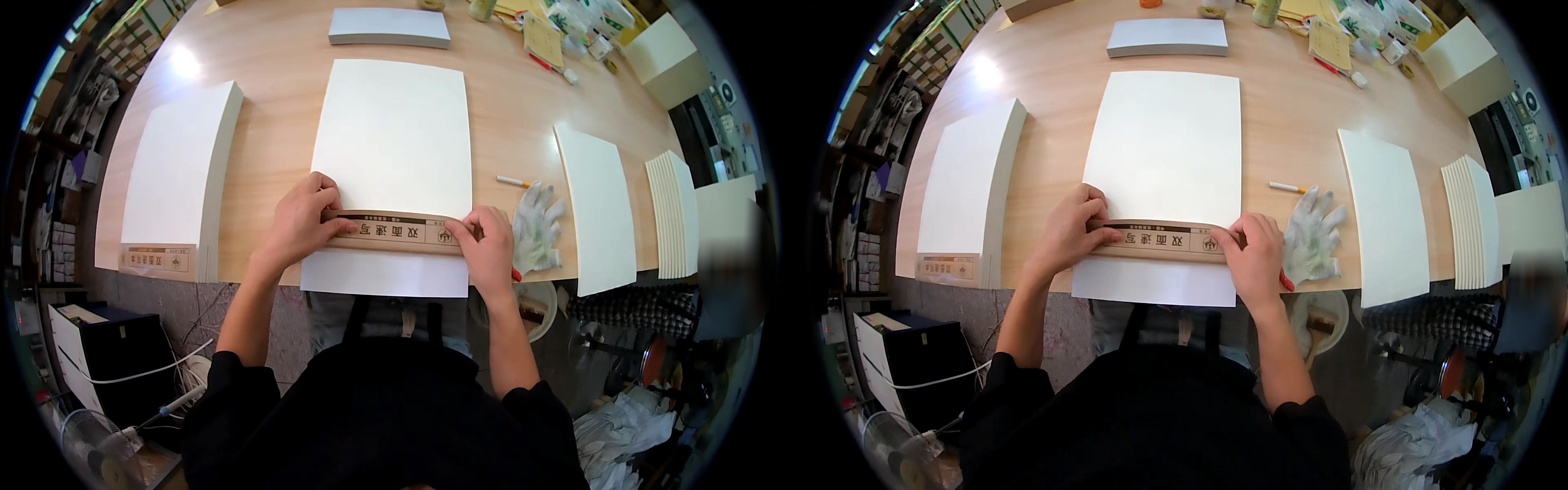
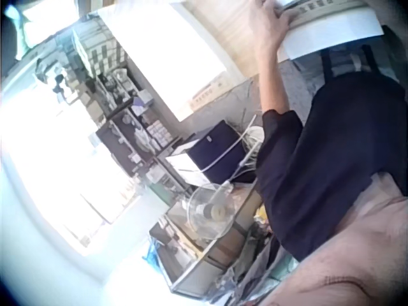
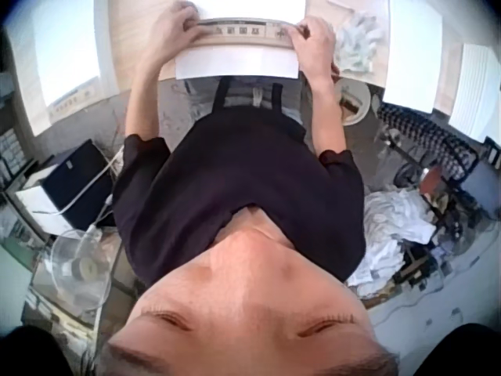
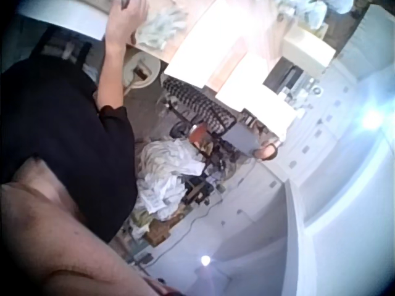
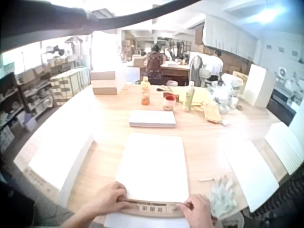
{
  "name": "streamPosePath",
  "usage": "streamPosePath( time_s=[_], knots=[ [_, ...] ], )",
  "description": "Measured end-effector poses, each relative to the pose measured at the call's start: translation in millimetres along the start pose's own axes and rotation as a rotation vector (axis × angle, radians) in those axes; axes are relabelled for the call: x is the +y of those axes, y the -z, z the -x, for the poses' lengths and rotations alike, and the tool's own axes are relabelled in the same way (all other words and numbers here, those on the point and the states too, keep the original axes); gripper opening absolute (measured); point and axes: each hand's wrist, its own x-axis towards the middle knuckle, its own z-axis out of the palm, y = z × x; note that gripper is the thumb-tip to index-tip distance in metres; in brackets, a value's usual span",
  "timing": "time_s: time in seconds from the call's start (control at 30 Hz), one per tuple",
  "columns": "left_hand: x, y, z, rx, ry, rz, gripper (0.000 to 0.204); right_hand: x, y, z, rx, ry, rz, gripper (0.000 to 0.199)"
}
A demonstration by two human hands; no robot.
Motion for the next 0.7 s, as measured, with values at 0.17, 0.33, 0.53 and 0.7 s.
streamPosePath(
  time_s=[0.17, 0.33, 0.53, 0.7],
  knots=[
    [-0.5, -5.4, -4.8, -0.031, 0.046, -0.047, 0.037, -1.3, -6.4, 1.2, 0.043, 0.023, 0.084, 0.033],
    [14.4, 8.6, -23.9, -0.207, -0.141, -0.381, 0.042, 2.0, -3.0, 0.6, 0.013, 0.063, 0.084, 0.031],
    [64.9, -28.4, -79.5, -0.496, -0.780, -0.906, 0.103, 7.8, 55.2, -20.1, -0.044, -0.255, -0.289, 0.026],
    [88.9, -15.2, -94.8, -0.644, -0.725, -0.947, 0.095, 62.9, 93.6, -6.6, -0.022, -0.048, 0.450, 0.020]
  ],
)
